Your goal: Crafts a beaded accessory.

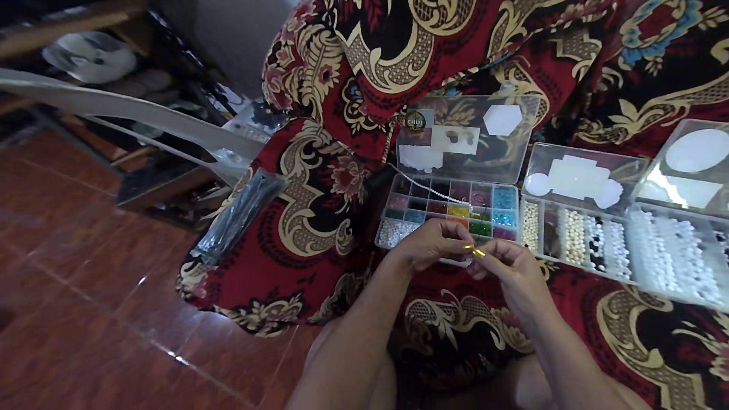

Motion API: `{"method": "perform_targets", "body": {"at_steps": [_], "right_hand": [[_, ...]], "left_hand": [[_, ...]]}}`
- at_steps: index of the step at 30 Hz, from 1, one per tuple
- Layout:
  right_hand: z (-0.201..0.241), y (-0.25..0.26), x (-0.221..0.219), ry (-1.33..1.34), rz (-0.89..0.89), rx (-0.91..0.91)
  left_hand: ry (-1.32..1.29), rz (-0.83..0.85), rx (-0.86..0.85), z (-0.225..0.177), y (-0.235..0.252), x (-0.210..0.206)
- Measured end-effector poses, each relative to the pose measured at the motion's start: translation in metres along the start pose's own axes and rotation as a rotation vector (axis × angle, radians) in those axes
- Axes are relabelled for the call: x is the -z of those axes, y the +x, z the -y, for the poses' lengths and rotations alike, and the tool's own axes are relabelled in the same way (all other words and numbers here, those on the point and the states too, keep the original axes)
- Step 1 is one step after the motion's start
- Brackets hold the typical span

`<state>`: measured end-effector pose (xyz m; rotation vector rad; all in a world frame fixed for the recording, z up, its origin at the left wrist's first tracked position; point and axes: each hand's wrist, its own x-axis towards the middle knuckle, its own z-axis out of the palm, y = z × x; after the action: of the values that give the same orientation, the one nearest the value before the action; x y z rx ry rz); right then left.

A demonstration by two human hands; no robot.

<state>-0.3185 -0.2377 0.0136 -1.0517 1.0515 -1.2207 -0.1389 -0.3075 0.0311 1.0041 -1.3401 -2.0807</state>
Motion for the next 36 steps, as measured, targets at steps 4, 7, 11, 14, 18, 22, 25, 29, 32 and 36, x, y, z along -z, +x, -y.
{"method": "perform_targets", "body": {"at_steps": [4, 7, 11, 14, 18, 22, 25, 29, 32, 36], "right_hand": [[-0.001, 0.001, 0.0, 0.036, -0.006, -0.026], [-0.003, 0.002, 0.0, 0.046, -0.03, -0.005], [-0.002, 0.001, -0.002, 0.052, -0.056, -0.002], [-0.002, 0.002, -0.003, 0.058, -0.066, 0.0], [-0.002, 0.002, -0.003, 0.078, -0.074, 0.0], [-0.001, 0.002, -0.005, 0.052, -0.103, 0.0], [-0.002, 0.002, -0.005, 0.027, -0.108, 0.013], [-0.003, 0.002, -0.005, -0.091, -0.111, 0.054], [-0.006, 0.003, -0.002, -0.3, -0.118, 0.114], [-0.009, 0.006, 0.0, -0.379, -0.129, 0.163]], "left_hand": [[0.047, -0.044, -0.054, 0.0, -0.001, 0.0], [0.027, -0.063, -0.069, -0.001, -0.002, -0.001], [-0.008, -0.084, -0.116, 0.001, -0.001, -0.003], [-0.009, -0.1, -0.169, 0.005, 0.001, -0.005], [0.011, -0.172, -0.237, 0.007, 0.003, -0.012], [0.121, -0.217, -0.262, 0.007, 0.004, -0.015], [0.179, -0.229, -0.281, 0.008, 0.004, -0.015], [0.229, -0.258, -0.277, 0.007, 0.004, -0.014], [0.221, -0.346, -0.279, 0.002, 0.002, -0.017], [0.182, -0.414, -0.295, 0.0, 0.001, -0.017]]}}
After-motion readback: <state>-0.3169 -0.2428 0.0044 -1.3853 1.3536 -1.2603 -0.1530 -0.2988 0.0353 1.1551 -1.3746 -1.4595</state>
